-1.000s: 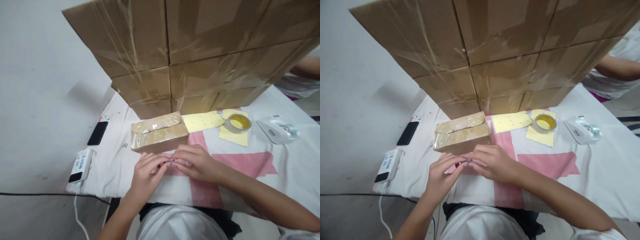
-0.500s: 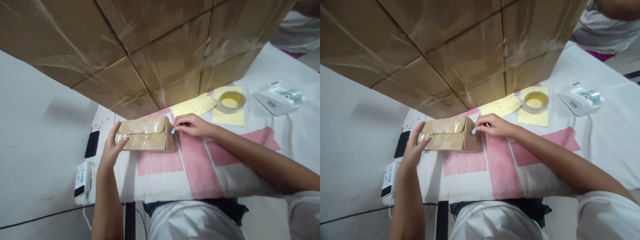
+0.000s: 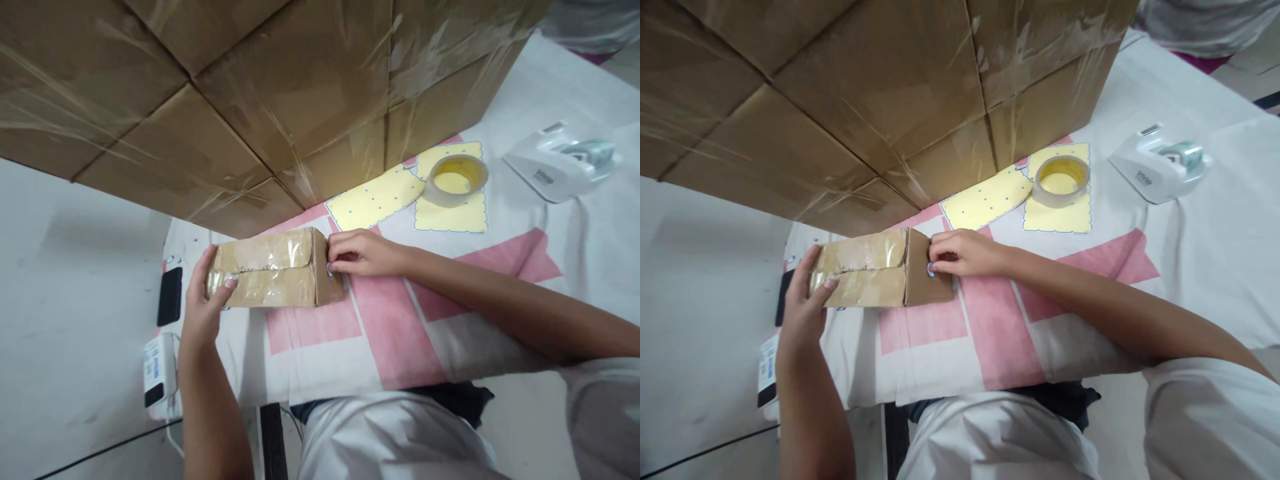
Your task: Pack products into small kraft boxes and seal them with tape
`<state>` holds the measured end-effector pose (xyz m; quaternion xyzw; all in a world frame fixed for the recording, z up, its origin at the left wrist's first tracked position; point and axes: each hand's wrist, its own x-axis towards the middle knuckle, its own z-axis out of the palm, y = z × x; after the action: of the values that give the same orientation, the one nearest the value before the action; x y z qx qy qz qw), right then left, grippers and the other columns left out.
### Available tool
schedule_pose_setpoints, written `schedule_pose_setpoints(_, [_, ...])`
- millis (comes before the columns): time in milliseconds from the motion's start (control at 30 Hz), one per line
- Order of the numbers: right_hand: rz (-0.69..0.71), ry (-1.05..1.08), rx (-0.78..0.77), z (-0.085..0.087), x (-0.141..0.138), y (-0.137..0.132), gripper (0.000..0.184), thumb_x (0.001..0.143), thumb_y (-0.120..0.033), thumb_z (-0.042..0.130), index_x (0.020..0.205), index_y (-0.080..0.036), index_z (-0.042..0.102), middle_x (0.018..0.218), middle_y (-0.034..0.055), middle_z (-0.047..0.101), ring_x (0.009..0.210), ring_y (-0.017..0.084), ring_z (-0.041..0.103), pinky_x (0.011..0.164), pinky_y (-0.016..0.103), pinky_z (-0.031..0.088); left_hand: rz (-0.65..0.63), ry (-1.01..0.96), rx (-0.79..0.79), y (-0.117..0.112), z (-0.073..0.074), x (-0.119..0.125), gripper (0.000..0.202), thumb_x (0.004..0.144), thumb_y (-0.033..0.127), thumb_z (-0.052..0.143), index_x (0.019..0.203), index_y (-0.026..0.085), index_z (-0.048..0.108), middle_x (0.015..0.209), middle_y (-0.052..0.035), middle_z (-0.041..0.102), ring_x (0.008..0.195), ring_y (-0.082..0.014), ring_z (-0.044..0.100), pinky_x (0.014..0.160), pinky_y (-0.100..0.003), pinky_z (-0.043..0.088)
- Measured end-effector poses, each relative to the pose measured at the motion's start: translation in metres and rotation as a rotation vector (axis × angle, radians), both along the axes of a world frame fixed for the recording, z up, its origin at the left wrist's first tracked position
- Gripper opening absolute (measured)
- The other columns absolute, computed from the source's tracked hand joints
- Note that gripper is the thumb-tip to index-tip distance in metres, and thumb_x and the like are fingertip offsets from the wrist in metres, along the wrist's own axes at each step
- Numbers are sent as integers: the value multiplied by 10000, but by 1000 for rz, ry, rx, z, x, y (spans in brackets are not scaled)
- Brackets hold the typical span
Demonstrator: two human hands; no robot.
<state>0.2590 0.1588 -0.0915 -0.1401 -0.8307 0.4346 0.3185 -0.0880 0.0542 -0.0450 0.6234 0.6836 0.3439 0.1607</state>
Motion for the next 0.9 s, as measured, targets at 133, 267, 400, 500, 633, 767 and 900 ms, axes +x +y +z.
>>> schedule_pose_setpoints(133, [-179, -18, 11, -1, -2, -3, 273, 901, -313, 658, 1118, -197, 538, 1148, 100, 584, 1035, 236, 566, 872, 373, 484, 15, -90, 10, 3, -1, -2, 660, 865, 458, 686, 1479, 339, 473, 1597, -23, 424, 1491, -304, 362, 1273, -509, 255])
schedule_pose_setpoints(267, [-124, -5, -72, -4, -4, -7, 614, 928, -301, 616, 1469, -219, 338, 1453, 148, 479, 1328, 291, 476, 1062, 458, 443, 110, -82, 117, -3, -1, 13, 580, 895, 443, 659, 1440, 308, 512, 1520, -63, 504, 1426, -314, 449, 1233, -542, 329])
schedule_pose_setpoints(400, [-113, -32, -88, -3, -11, -21, 589, 928, -286, 626, 1463, -224, 386, 1388, 140, 540, 1267, 288, 528, 1045, 469, 461, 336, 165, 445, -31, -5, 70, 395, 988, 505, 474, 1223, 250, 664, 1368, -118, 522, 1344, -325, 488, 1192, -580, 356])
schedule_pose_setpoints(500, [-138, -63, -53, -1, -18, -35, 586, 914, -303, 662, 1435, -208, 412, 1372, 150, 535, 1271, 292, 514, 1063, 478, 449, 183, 302, 578, -51, -16, 124, 632, 910, 735, 413, 1255, 250, 626, 1390, -155, 452, 1382, -393, 407, 1193, -650, 297])
schedule_pose_setpoints(633, [-134, -46, -41, -1, -23, -44, 557, 913, -264, 662, 1410, -193, 421, 1360, 148, 512, 1275, 274, 497, 1079, 455, 450, 176, 361, 560, -55, -31, 168, 775, 719, 477, 846, 1350, 293, 434, 1494, -164, 346, 1471, -409, 267, 1207, -717, 187])
schedule_pose_setpoints(767, [-125, -27, -41, -5, -24, -43, 529, 914, -256, 665, 1382, -175, 432, 1335, 155, 511, 1259, 282, 499, 1068, 466, 462, 185, 353, 575, -49, -36, 168, 759, 679, 295, 887, 1283, 279, 428, 1465, -141, 392, 1493, -380, 248, 1216, -688, 200])
schedule_pose_setpoints(900, [-123, -5, -73, -9, -26, -40, 565, 918, -315, 692, 1394, -170, 425, 1382, 175, 503, 1311, 299, 484, 1097, 481, 442, 144, 376, 584, -47, -35, 160, 694, 729, 268, 846, 1283, 270, 430, 1481, -122, 408, 1513, -352, 236, 1223, -657, 221])
